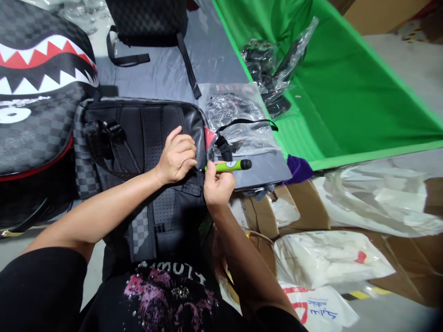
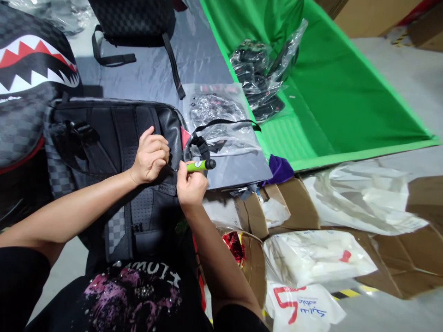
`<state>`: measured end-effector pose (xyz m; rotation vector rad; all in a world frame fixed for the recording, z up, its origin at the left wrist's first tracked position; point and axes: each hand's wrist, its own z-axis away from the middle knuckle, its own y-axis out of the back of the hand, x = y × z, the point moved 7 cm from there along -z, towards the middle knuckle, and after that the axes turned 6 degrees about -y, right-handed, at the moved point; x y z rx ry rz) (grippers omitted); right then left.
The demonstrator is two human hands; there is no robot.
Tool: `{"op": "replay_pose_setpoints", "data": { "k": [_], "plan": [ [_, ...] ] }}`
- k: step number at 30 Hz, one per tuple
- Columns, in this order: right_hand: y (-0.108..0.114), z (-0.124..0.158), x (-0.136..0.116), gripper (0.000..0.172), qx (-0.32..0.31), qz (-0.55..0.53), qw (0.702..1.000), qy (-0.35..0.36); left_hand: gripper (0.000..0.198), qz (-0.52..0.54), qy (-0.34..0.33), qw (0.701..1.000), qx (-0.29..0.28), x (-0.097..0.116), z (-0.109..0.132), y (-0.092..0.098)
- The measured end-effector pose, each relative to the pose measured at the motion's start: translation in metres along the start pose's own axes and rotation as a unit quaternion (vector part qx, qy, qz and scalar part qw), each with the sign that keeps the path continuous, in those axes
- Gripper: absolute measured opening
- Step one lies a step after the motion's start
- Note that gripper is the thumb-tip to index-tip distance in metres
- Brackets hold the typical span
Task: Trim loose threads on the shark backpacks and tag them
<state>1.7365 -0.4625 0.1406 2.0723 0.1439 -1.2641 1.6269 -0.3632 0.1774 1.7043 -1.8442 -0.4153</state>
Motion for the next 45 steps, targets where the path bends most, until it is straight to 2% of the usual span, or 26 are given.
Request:
{"op": "replay_pose_setpoints", "data": {
  "k": [8,15,20,23,26,31,36,45],
  "plan": [
    [0.000,-0.004,-0.002,0.041,-0.007,0.009,1.000,0.009,0.069,-0.007,0.028,0.999,-0.029,-0.008,0.004,-0.008],
    [-0.001,-0.010,-0.004,0.035,-0.041,0.003,0.999,0.011,0.064,-0.013,0.001,1.000,-0.005,-0.004,0.003,-0.004],
    [-0.003,-0.013,-0.006,0.033,-0.056,-0.010,0.998,0.016,0.064,-0.020,0.037,0.997,-0.058,-0.012,0.008,-0.014],
    [-0.001,-0.015,-0.004,0.032,-0.044,-0.010,0.999,0.014,0.064,-0.009,0.046,0.997,-0.065,-0.014,0.010,-0.015],
    [-0.002,-0.015,-0.004,0.031,-0.064,-0.009,0.998,0.010,0.066,0.002,0.055,0.996,-0.070,-0.014,0.010,-0.015],
    [-0.002,-0.015,-0.004,0.032,-0.074,-0.014,0.997,0.000,0.069,-0.002,0.050,0.997,-0.051,-0.012,0.006,-0.012],
    [-0.003,-0.016,-0.005,0.033,-0.087,-0.015,0.996,0.001,0.064,-0.010,0.015,1.000,-0.014,-0.007,0.003,-0.006],
    [-0.005,-0.016,-0.004,0.033,-0.114,-0.018,0.993,0.000,0.067,-0.010,0.038,0.999,-0.036,-0.010,0.005,-0.009]
  ]
}}
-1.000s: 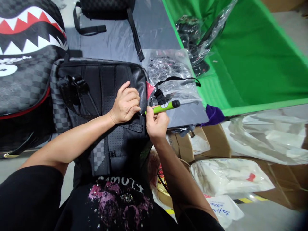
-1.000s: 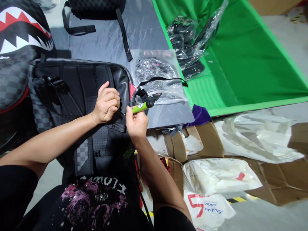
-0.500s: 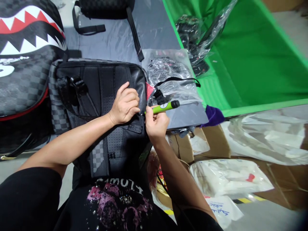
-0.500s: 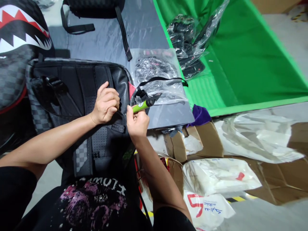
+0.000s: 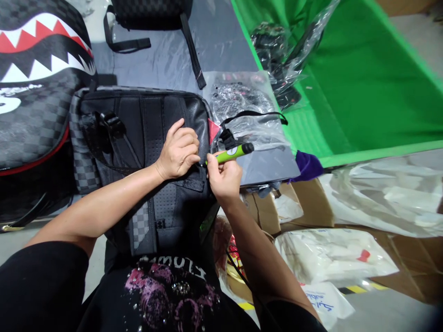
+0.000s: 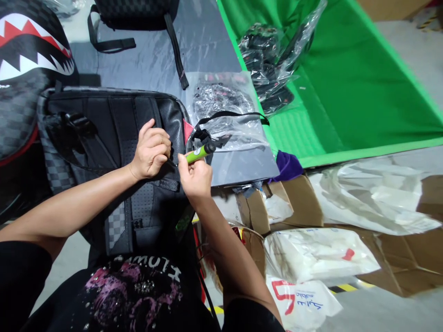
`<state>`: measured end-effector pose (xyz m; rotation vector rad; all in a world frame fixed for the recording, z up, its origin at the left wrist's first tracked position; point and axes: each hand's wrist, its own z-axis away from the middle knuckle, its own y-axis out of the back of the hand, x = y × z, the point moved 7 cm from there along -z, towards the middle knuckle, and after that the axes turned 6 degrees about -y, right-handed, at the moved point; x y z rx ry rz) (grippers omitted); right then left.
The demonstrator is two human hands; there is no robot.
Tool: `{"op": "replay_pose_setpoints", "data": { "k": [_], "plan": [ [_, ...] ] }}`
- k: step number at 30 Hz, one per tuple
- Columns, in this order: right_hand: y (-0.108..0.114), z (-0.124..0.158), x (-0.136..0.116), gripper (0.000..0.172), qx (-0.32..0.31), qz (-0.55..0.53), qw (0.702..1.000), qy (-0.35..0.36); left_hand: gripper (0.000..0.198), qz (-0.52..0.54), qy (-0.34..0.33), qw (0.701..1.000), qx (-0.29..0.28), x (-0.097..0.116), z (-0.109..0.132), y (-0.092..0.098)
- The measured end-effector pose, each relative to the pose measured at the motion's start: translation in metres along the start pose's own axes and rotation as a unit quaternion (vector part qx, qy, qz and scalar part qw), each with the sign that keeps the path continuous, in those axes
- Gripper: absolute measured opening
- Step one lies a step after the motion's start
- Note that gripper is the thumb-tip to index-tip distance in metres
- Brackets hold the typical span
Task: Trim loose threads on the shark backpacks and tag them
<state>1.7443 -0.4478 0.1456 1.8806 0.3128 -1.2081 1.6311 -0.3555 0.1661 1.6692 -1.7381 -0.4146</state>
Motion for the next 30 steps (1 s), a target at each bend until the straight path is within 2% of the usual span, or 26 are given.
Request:
{"op": "replay_pose_setpoints", "data": {
  "k": [2,9,12,14,16,18,21,22,23,25,27,30],
  "plan": [
    [0.002,0.000,0.001,0.033,0.009,-0.005,1.000,-0.004,0.067,-0.010,0.004,1.000,-0.006,0.000,0.000,0.000],
    [0.002,0.000,0.001,0.033,0.004,-0.004,1.000,-0.002,0.059,-0.002,-0.038,0.998,0.041,0.006,-0.002,0.006],
    [0.005,0.000,0.007,0.034,0.007,-0.015,1.000,-0.017,0.057,-0.011,-0.031,0.999,0.026,0.006,-0.003,0.004],
    [0.013,0.005,0.013,0.032,0.026,-0.037,0.999,-0.020,0.050,-0.020,-0.020,1.000,-0.003,0.004,-0.004,0.002],
    [0.020,0.020,0.011,0.026,0.028,-0.034,0.999,0.031,0.042,-0.024,-0.014,0.998,-0.050,0.004,-0.005,-0.002],
    [0.020,0.048,-0.001,0.019,-0.019,0.011,0.989,0.146,0.040,-0.019,-0.019,0.995,-0.099,0.004,-0.008,-0.004],
    [0.008,0.109,-0.016,0.021,-0.168,0.050,0.928,0.328,0.039,-0.005,-0.031,0.987,-0.154,0.004,-0.012,-0.004],
    [0.007,0.124,-0.018,0.024,-0.197,0.042,0.912,0.358,0.039,-0.004,-0.035,0.985,-0.167,0.005,-0.013,-0.003],
    [0.009,0.132,-0.018,0.027,-0.201,0.030,0.909,0.363,0.039,-0.006,-0.039,0.983,-0.177,0.005,-0.014,-0.003],
    [0.019,0.126,-0.013,0.029,-0.136,0.012,0.941,0.308,0.039,-0.016,-0.045,0.980,-0.191,0.005,-0.017,-0.001],
    [0.031,0.104,-0.002,0.027,-0.049,-0.007,0.980,0.192,0.038,-0.030,-0.048,0.978,-0.202,0.007,-0.019,0.000],
    [0.038,0.074,0.017,0.023,0.000,-0.064,0.998,0.011,0.039,-0.044,-0.051,0.973,-0.221,0.013,-0.019,0.003]
  ]
}}
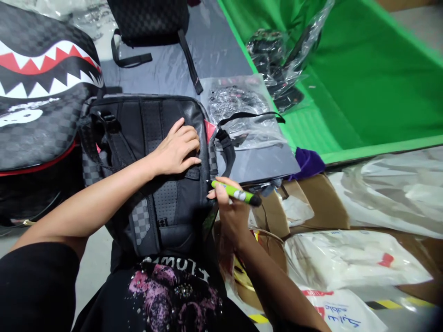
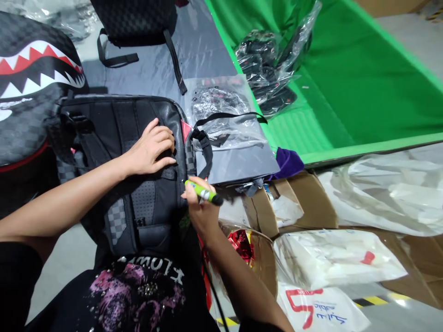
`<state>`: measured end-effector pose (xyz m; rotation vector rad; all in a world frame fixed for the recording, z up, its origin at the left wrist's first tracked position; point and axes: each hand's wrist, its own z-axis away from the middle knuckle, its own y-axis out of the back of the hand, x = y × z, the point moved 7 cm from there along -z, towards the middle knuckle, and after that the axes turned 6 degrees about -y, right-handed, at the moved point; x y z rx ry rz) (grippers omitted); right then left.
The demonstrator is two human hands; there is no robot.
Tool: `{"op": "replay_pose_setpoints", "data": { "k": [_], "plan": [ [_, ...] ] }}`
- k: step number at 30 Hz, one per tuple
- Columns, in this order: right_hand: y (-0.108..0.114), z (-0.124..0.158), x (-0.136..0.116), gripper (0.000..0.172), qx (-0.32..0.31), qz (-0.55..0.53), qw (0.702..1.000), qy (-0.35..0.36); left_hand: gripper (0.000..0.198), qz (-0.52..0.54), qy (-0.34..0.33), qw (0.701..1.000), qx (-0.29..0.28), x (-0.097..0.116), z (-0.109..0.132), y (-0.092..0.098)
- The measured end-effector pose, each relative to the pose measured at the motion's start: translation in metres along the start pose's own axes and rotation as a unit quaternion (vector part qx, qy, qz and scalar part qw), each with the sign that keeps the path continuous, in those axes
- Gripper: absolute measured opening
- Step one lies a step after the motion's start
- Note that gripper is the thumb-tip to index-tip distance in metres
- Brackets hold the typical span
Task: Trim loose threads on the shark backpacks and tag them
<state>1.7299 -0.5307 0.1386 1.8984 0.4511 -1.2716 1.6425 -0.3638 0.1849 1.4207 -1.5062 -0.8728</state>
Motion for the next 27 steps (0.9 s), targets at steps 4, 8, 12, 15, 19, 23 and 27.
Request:
{"op": "replay_pose_setpoints", "data": {
  "k": [4,8,12,15,19,23,27],
  "plan": [
    [0.007,-0.015,0.003,0.025,0.062,0.014,0.998,-0.005,0.054,-0.018,0.004,0.999,-0.029,0.013,0.004,0.001],
    [-0.001,-0.012,-0.012,0.024,0.079,0.155,0.974,0.146,0.070,-0.024,0.004,0.999,-0.040,0.021,0.008,-0.001],
    [-0.020,-0.017,-0.015,0.028,0.017,0.251,0.956,0.154,0.073,-0.017,0.007,0.999,-0.033,0.019,0.009,-0.003],
    [-0.027,-0.018,-0.017,0.031,0.008,0.252,0.958,0.139,0.071,-0.010,0.010,0.999,-0.029,0.018,0.009,-0.004],
    [-0.034,-0.017,-0.015,0.029,0.025,0.247,0.961,0.124,0.068,-0.007,0.013,0.999,-0.028,0.018,0.010,-0.005],
    [-0.037,-0.019,-0.009,0.025,0.030,0.257,0.956,0.138,0.068,-0.022,0.016,0.999,-0.032,0.018,0.011,-0.007],
    [-0.014,-0.017,0.000,0.020,0.092,0.236,0.957,0.139,0.070,-0.016,0.015,0.999,-0.031,0.017,0.012,-0.006]
  ]
}}
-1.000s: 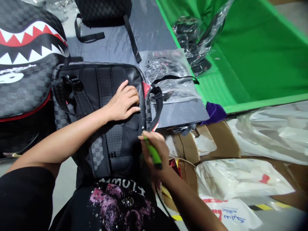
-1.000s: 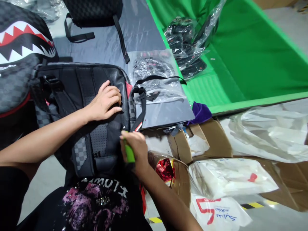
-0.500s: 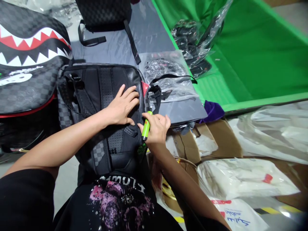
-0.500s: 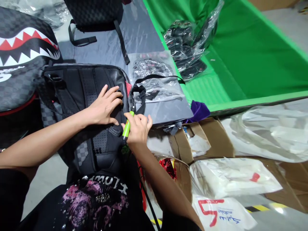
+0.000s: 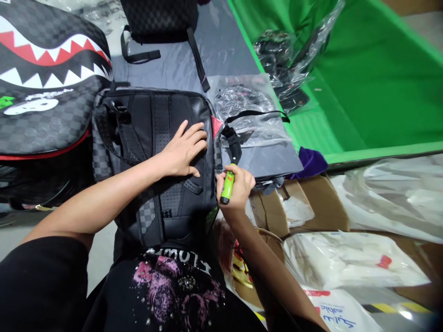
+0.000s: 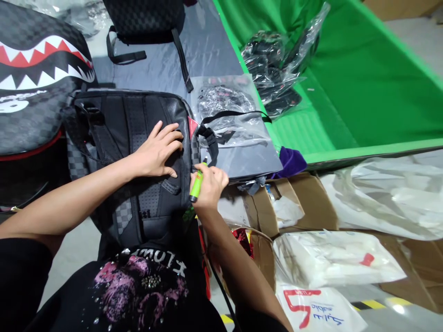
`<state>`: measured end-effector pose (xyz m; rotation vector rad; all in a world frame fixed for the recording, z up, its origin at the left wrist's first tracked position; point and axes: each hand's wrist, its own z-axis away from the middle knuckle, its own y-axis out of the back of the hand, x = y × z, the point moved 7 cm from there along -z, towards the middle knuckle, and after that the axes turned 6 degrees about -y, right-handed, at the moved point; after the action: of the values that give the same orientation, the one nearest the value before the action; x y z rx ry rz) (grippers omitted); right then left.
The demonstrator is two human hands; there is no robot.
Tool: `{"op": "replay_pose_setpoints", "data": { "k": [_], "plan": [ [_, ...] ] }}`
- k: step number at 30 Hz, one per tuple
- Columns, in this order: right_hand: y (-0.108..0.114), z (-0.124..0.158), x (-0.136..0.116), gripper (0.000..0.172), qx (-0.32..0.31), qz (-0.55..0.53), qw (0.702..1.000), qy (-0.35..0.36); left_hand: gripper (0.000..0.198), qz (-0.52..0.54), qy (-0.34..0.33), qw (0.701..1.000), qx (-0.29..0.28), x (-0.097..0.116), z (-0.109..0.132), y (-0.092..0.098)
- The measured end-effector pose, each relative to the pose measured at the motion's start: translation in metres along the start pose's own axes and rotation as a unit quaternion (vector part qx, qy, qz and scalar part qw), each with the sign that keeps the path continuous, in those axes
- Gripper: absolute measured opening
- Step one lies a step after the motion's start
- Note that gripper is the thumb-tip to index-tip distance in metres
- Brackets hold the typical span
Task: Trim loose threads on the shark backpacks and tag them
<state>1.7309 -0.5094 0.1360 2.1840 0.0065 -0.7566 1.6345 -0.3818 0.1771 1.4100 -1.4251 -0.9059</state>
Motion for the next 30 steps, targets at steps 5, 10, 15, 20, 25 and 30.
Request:
{"op": "replay_pose_setpoints", "data": {
  "k": [5,10,15,20,25,30],
  "plan": [
    [0.012,0.006,0.003,0.022,0.022,-0.019,0.999,-0.013,0.071,0.008,0.002,1.000,-0.007,-0.001,0.000,-0.001],
    [-0.007,0.005,-0.016,0.026,-0.025,0.007,1.000,-0.004,0.071,0.002,0.003,1.000,-0.013,-0.001,0.000,-0.002],
    [-0.017,0.007,-0.023,0.025,-0.029,0.044,0.999,0.006,0.068,-0.007,0.008,1.000,-0.014,0.001,0.000,-0.003],
    [-0.018,0.008,-0.016,0.018,-0.005,0.036,0.999,0.023,0.068,-0.011,0.009,1.000,-0.015,0.001,0.001,-0.002],
    [-0.009,0.009,-0.004,0.018,0.038,-0.015,0.999,-0.003,0.069,0.003,0.010,1.000,-0.003,0.000,0.001,0.000],
    [-0.002,0.011,0.000,0.023,0.033,-0.052,0.998,-0.029,0.055,0.010,0.026,0.999,0.026,0.011,0.006,0.000]
  ]
}}
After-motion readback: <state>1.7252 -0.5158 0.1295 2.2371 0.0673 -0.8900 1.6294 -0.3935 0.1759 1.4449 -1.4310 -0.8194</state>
